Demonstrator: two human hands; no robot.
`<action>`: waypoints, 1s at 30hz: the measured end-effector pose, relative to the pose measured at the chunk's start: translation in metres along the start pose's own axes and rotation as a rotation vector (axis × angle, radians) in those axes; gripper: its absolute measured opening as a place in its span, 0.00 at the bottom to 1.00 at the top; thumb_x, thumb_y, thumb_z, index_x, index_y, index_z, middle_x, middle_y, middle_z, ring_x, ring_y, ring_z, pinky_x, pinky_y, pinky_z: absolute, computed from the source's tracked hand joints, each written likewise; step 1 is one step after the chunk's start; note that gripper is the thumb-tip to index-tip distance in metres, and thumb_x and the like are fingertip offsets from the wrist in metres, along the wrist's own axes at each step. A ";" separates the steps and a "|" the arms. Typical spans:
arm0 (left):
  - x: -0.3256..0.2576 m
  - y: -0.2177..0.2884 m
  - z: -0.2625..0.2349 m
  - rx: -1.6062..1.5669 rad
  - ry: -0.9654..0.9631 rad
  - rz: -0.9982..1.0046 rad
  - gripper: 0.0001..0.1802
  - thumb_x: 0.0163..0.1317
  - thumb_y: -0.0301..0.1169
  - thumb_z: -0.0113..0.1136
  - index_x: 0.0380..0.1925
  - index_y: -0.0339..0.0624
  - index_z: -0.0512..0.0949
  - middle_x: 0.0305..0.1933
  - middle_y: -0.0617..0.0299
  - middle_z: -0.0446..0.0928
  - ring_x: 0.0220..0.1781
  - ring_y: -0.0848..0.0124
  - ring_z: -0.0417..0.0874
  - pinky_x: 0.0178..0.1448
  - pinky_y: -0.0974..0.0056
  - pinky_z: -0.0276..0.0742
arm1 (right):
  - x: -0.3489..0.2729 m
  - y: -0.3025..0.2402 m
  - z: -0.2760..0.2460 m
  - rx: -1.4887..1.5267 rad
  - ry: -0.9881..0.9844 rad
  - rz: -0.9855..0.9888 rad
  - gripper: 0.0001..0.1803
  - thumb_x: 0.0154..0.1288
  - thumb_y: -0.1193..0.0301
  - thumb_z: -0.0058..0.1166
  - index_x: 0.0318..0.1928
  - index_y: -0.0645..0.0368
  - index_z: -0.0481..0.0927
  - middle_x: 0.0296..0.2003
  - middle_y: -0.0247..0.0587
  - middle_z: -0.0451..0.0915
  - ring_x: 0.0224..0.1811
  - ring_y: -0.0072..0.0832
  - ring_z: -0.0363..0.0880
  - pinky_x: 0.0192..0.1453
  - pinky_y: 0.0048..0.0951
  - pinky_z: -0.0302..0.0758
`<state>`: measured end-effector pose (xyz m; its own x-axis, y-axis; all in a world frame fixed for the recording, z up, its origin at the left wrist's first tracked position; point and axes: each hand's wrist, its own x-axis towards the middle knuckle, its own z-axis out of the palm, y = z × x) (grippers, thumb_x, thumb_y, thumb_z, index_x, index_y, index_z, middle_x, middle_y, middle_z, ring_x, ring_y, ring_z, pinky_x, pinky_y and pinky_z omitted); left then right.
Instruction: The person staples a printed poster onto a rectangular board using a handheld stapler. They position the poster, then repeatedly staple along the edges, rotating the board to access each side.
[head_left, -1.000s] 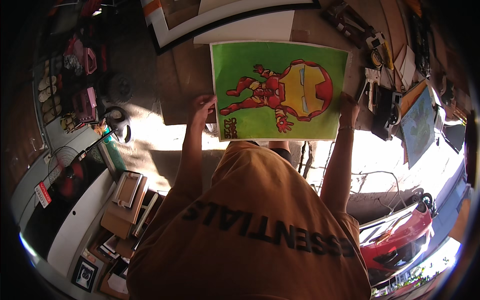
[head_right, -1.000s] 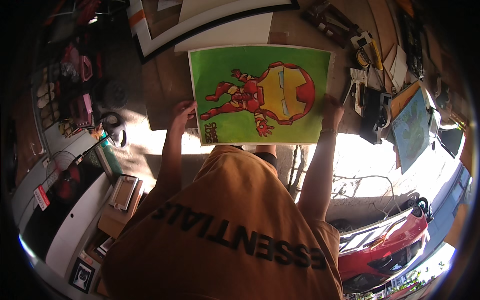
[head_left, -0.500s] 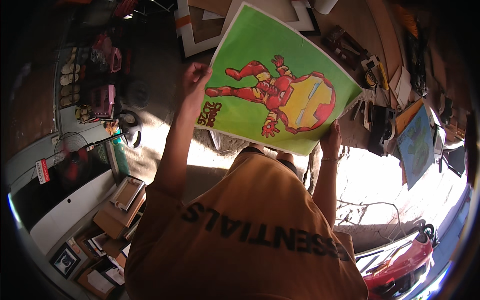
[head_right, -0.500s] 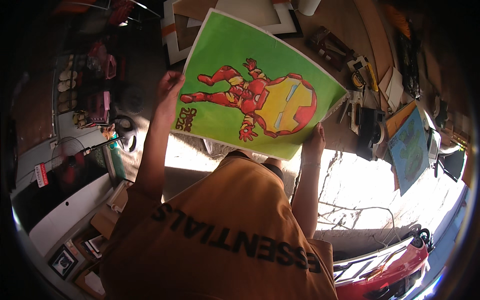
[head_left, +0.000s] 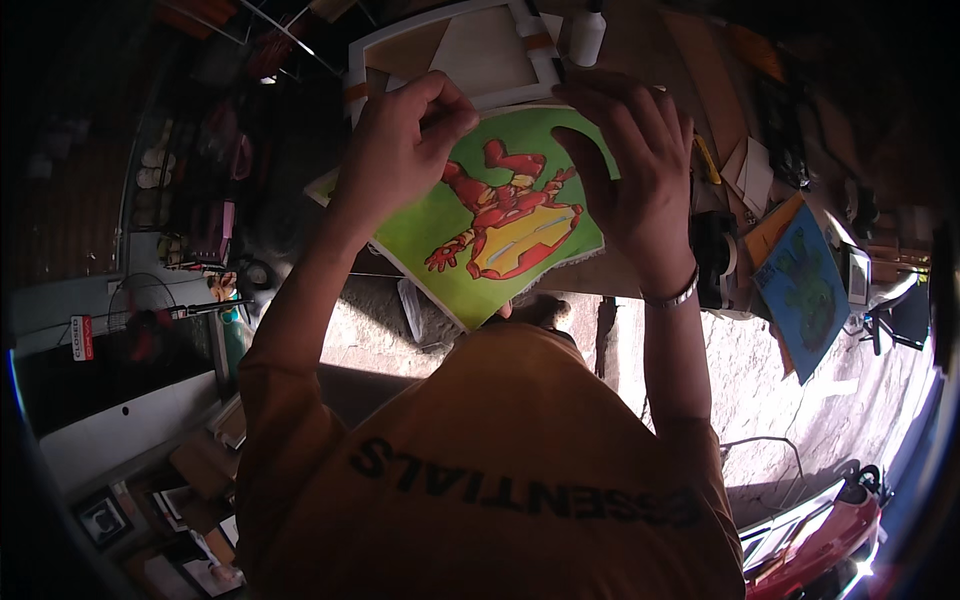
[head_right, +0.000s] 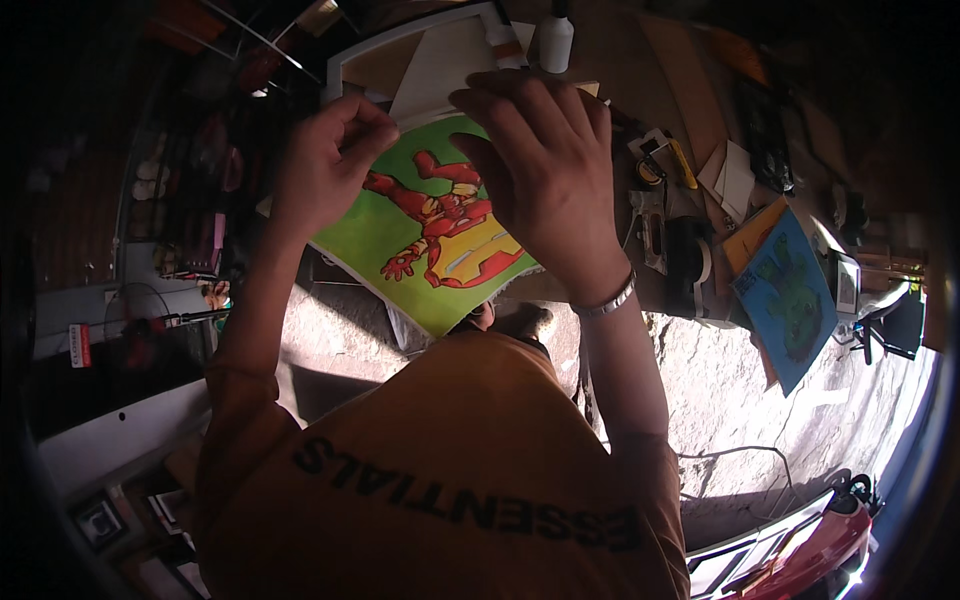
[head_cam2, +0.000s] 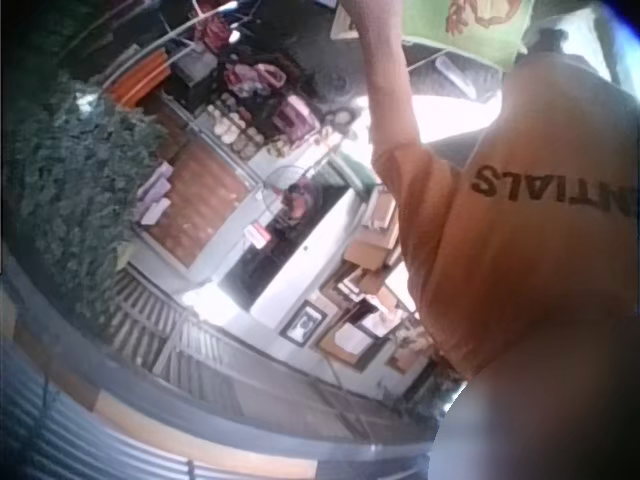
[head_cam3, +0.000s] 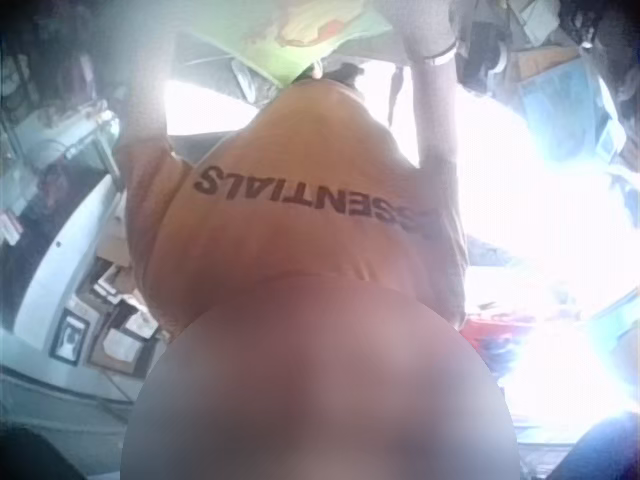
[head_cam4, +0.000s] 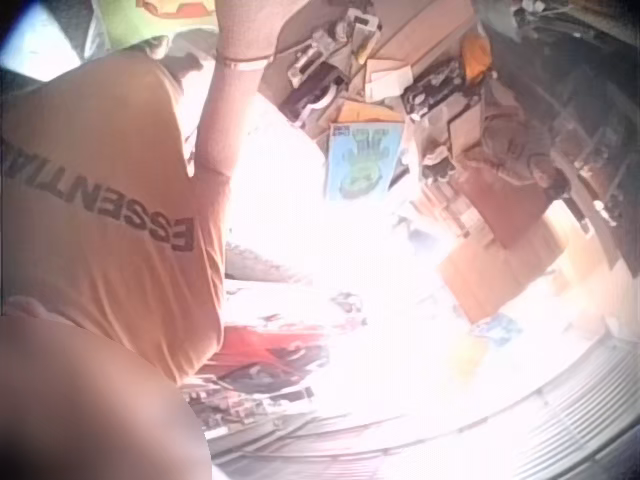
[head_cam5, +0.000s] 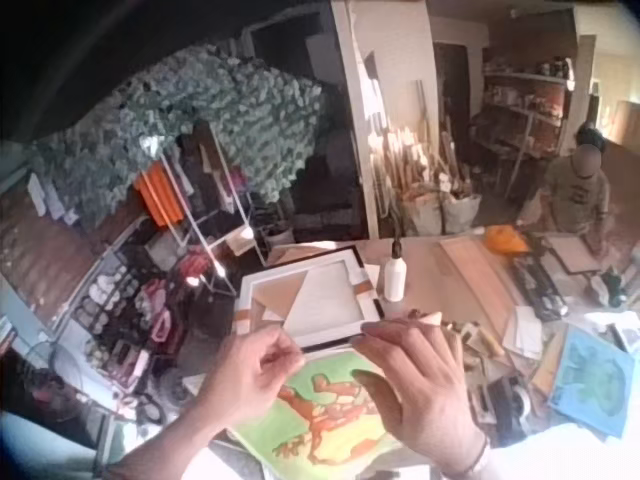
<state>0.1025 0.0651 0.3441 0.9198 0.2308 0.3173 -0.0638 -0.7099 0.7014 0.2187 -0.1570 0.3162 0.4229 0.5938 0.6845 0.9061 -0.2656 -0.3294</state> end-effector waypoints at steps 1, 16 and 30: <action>0.000 0.005 0.005 0.017 0.001 0.016 0.07 0.67 0.27 0.65 0.37 0.34 0.78 0.30 0.57 0.85 0.32 0.70 0.87 0.35 0.65 0.78 | 0.017 -0.006 0.004 0.043 -0.026 -0.107 0.19 0.58 0.68 0.67 0.51 0.48 0.82 0.43 0.29 0.81 0.47 0.33 0.78 0.53 0.38 0.70; -0.063 0.006 -0.038 0.225 0.169 -0.058 0.08 0.65 0.33 0.69 0.40 0.42 0.82 0.35 0.60 0.87 0.35 0.67 0.90 0.36 0.65 0.81 | 0.036 -0.006 0.020 0.341 -0.224 -0.007 0.06 0.62 0.76 0.65 0.40 0.59 0.86 0.35 0.38 0.87 0.39 0.36 0.86 0.50 0.34 0.74; -0.108 -0.039 -0.059 -0.192 0.384 -0.268 0.07 0.65 0.19 0.68 0.42 0.34 0.83 0.39 0.59 0.87 0.43 0.76 0.87 0.50 0.71 0.82 | 0.036 0.000 0.023 0.313 -0.162 -0.098 0.03 0.63 0.73 0.65 0.37 0.54 0.85 0.33 0.33 0.86 0.35 0.35 0.85 0.44 0.35 0.72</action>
<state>-0.0172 0.1074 0.3198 0.7074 0.6417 0.2965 0.0521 -0.4657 0.8834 0.2335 -0.1177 0.3264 0.3038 0.7245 0.6187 0.8833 0.0292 -0.4679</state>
